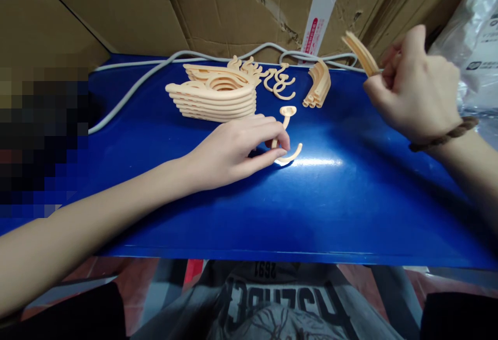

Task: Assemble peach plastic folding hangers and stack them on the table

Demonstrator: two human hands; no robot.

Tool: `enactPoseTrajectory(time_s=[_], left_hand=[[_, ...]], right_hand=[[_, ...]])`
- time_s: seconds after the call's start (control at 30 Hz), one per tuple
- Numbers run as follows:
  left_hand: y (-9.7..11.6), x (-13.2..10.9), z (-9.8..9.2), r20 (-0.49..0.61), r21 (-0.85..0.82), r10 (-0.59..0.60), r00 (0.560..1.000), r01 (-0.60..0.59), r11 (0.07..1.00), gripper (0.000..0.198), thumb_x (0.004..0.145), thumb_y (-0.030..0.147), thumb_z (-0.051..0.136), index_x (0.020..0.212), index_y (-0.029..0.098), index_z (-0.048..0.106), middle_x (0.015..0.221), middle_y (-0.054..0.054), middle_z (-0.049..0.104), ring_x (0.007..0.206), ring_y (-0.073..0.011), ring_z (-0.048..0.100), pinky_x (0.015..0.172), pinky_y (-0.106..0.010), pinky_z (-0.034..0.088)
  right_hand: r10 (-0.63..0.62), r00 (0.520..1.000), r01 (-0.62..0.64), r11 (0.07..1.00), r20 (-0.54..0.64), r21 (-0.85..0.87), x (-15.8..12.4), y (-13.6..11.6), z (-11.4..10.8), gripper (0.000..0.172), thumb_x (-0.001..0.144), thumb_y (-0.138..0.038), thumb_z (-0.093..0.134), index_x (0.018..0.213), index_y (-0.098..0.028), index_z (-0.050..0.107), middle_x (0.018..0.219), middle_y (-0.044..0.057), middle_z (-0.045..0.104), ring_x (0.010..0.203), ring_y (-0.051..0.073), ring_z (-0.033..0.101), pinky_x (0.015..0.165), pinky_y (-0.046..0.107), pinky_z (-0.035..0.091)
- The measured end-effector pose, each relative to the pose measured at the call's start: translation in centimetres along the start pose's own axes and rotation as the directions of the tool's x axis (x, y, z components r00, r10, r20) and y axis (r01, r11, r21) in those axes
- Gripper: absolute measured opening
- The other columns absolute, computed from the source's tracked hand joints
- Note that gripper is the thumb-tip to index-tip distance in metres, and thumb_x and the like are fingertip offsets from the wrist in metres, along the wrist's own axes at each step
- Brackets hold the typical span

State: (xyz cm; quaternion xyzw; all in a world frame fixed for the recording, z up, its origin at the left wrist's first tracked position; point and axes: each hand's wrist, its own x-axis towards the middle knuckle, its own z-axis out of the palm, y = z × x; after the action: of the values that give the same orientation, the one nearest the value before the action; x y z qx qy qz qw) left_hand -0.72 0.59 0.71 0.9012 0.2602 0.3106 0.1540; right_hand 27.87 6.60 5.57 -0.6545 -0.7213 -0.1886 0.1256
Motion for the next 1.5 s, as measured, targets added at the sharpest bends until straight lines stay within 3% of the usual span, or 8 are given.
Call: enactPoseTrajectory(time_s=[0.1,0.23,0.33,0.43,0.7,0.93,1.37,1.5], left_hand=[[0.3,0.1,-0.3,-0.107,-0.1,-0.074,0.991,0.064,0.993,0.008,0.1,0.017,0.06,0.094,0.016,0.066,0.088,0.0,0.068,0.077,-0.0111,0.06,0.069,-0.023,0.046],[0.3,0.3,-0.7,-0.203,-0.212,-0.231,0.952,0.188,0.959,0.009,0.101,0.023,0.059,0.094,0.02,0.065,0.087,0.0,0.065,0.078,-0.0128,0.061,0.069,-0.025,0.049],[-0.2,0.3,-0.7,-0.23,-0.272,-0.291,0.929,0.226,0.935,0.012,0.101,0.031,0.061,0.095,0.022,0.065,0.086,0.0,0.064,0.073,-0.0127,0.058,0.065,-0.026,0.049],[-0.7,0.2,-0.6,-0.233,-0.331,-0.315,0.92,0.229,0.915,0.014,0.101,0.035,0.063,0.097,0.023,0.065,0.087,-0.001,0.063,0.07,-0.0128,0.057,0.062,-0.027,0.048],[-0.5,0.5,-0.3,-0.179,-0.377,-0.333,0.926,0.248,0.893,0.01,0.101,0.029,0.063,0.097,0.02,0.064,0.082,0.001,0.058,0.071,-0.0121,0.057,0.064,-0.026,0.047],[-0.5,0.4,0.4,0.006,-0.44,-0.3,0.954,0.272,0.856,0.011,0.103,0.028,0.055,0.096,0.021,0.056,0.084,0.001,0.057,0.068,-0.0113,0.053,0.062,-0.025,0.047],[0.7,0.4,0.7,0.247,-0.43,-0.18,0.952,0.275,0.86,0.011,0.108,0.026,0.05,0.099,0.02,0.051,0.089,0.001,0.055,0.076,-0.0104,0.052,0.069,-0.023,0.043],[0.8,0.3,0.6,0.202,-0.438,-0.209,0.957,0.279,0.854,0.013,0.108,0.03,0.048,0.099,0.021,0.049,0.084,0.002,0.057,0.072,-0.01,0.054,0.068,-0.023,0.044]], right_hand=[[-0.283,0.953,0.293,0.952,-0.106,0.091,-1.0,-0.1,-0.2,0.042,0.089,-0.033,0.051,0.124,-0.009,0.052,0.096,0.015,0.073,0.084,0.025,0.07,0.069,0.033,0.035],[-0.664,0.747,0.661,0.734,-0.042,0.157,-2.7,-1.2,0.2,0.026,0.087,-0.033,0.047,0.106,-0.017,0.056,0.088,0.011,0.07,0.075,0.022,0.064,0.062,0.033,0.034],[-0.785,0.619,0.773,0.615,0.03,0.155,-3.8,-2.4,0.4,0.014,0.09,-0.027,0.045,0.095,-0.02,0.055,0.079,0.009,0.066,0.069,0.021,0.058,0.062,0.034,0.035],[-0.819,0.572,0.805,0.572,0.048,0.156,-4.5,-3.1,0.3,0.013,0.093,-0.028,0.044,0.091,-0.02,0.055,0.072,0.006,0.06,0.062,0.02,0.051,0.062,0.033,0.034],[-0.784,0.609,0.74,0.615,0.117,0.27,-4.6,-3.2,0.1,0.028,0.102,-0.039,0.04,0.09,-0.019,0.055,0.07,0.006,0.062,0.056,0.019,0.05,0.06,0.033,0.033],[-0.581,0.809,0.576,0.75,-0.092,0.325,-4.4,-2.9,0.7,0.038,0.105,-0.042,0.045,0.127,-0.016,0.062,0.081,0.007,0.07,0.068,0.021,0.062,0.063,0.034,0.041],[-0.738,0.657,0.754,0.644,-0.153,0.13,-4.9,-3.9,0.4,0.033,0.111,-0.035,0.04,0.111,-0.028,0.072,0.074,0.002,0.063,0.067,0.017,0.053,0.064,0.035,0.03],[-0.719,0.68,0.733,0.667,-0.143,0.134,-4.9,-3.9,0.7,0.036,0.111,-0.037,0.038,0.102,-0.027,0.071,0.075,0.002,0.067,0.069,0.018,0.058,0.067,0.036,0.033]])
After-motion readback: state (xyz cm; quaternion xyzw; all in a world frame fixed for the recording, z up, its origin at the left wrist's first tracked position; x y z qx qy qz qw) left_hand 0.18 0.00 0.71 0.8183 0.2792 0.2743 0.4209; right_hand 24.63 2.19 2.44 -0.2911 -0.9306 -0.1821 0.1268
